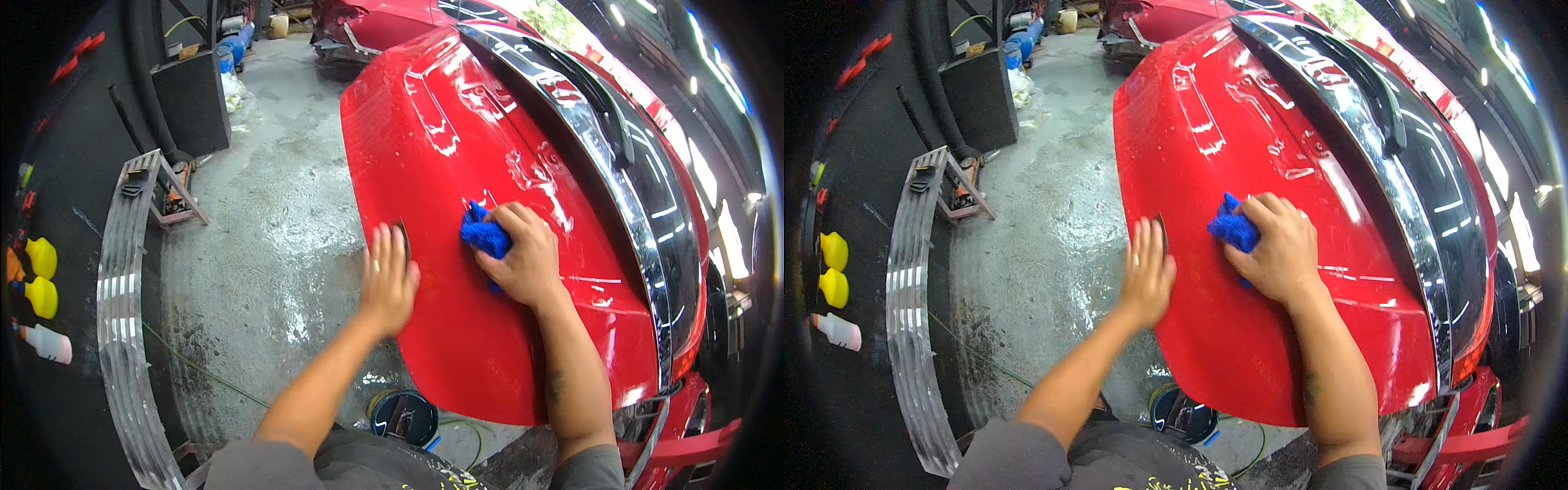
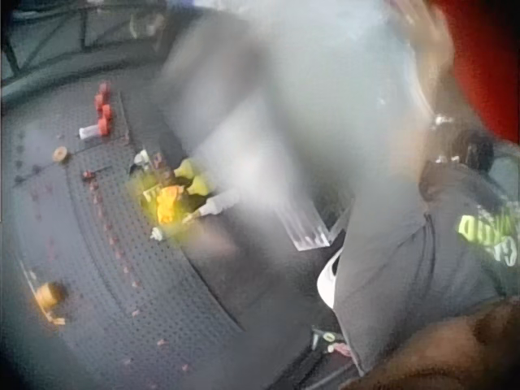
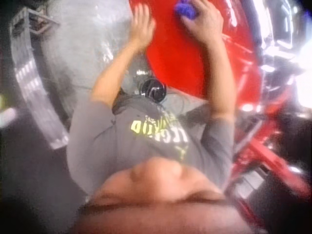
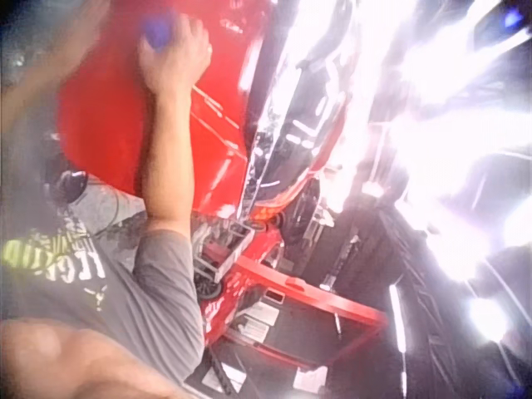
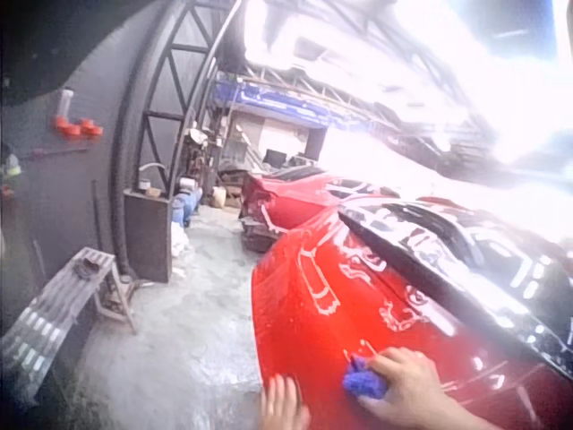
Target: The person uses a sanding block and a blue microfiber cloth to polish the rear trunk of a red car. They alternate between rubbing the surface with the block and wiping it with the cloth, working across the panel in a garage setting.
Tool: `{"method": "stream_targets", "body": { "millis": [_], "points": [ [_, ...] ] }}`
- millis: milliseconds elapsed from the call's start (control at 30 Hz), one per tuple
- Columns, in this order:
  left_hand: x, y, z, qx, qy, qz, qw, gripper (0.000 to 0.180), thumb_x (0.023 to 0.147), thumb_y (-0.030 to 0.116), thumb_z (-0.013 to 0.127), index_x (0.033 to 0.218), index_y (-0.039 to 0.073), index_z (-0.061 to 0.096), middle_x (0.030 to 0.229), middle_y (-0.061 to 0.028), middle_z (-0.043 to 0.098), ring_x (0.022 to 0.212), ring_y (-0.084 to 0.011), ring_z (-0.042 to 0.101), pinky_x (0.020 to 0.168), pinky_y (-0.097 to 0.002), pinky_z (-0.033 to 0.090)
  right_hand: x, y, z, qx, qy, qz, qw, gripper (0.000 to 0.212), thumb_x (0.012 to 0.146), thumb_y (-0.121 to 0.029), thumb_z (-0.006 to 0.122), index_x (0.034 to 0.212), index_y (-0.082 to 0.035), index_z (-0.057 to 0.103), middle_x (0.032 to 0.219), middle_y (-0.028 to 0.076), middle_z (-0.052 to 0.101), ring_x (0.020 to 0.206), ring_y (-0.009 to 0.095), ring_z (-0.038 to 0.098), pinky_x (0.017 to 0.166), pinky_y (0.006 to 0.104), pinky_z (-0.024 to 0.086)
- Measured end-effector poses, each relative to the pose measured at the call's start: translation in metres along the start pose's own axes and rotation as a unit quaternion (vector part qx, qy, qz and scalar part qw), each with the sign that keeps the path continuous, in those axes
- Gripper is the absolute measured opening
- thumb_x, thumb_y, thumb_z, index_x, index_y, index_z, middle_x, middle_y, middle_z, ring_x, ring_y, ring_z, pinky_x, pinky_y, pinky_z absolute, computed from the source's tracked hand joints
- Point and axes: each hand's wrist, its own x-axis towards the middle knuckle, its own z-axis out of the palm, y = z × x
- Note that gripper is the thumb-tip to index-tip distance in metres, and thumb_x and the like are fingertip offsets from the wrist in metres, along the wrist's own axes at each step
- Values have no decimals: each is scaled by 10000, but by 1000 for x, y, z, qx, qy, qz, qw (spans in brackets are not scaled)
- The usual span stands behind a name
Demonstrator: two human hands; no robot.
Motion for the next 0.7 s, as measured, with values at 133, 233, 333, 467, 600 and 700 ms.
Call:
{"method": "stream_targets", "body": {
  "millis": [133,233,333,467,600,700],
  "points": [
    [-165,73,-6,14,-80,87,993,861,1134,364,530,1766,-96,171,1813,-428,142,1699,-601,128,1357,-716,111,0,-4,2,-23,-5,-19,1000,455,772,-299,900,1177,-132,776,1154,93,743,1106,366,711,938,522,559],
    [-156,68,-6,27,-90,123,988,840,1144,347,511,1768,-93,162,1819,-417,136,1708,-580,127,1364,-707,108,-11,5,7,-44,12,-34,998,479,781,-312,913,1209,-151,769,1174,88,741,1106,347,712,917,524,565],
    [-39,28,-5,78,22,80,993,763,1198,384,433,1770,-65,204,1837,-354,185,1729,-500,136,1398,-635,103,-13,-12,5,-92,19,-74,993,506,806,-343,930,1237,-158,743,1167,97,731,1106,350,721,902,524,588],
    [8,33,-8,5,29,-77,997,763,1222,457,344,1772,-52,201,1838,-345,187,1726,-499,144,1402,-608,126,-26,-15,-13,-147,-34,-87,985,481,832,-328,913,1232,-155,711,1124,120,715,1104,364,732,894,533,608],
    [-154,127,29,11,40,83,996,819,1166,344,525,1739,-134,187,1783,-466,157,1682,-623,146,1367,-683,170,-67,13,-67,-199,-82,-96,972,405,823,-306,884,1153,-158,701,1096,132,712,1103,364,744,882,529,606],
    [-220,170,29,-25,-29,102,994,830,1159,305,520,1764,-104,125,1819,-428,79,1690,-625,98,1377,-673,142,-91,40,-116,-205,-49,-103,972,413,801,-313,906,1132,-164,710,1078,109,704,1076,350,739,891,516,593]
  ]
}}
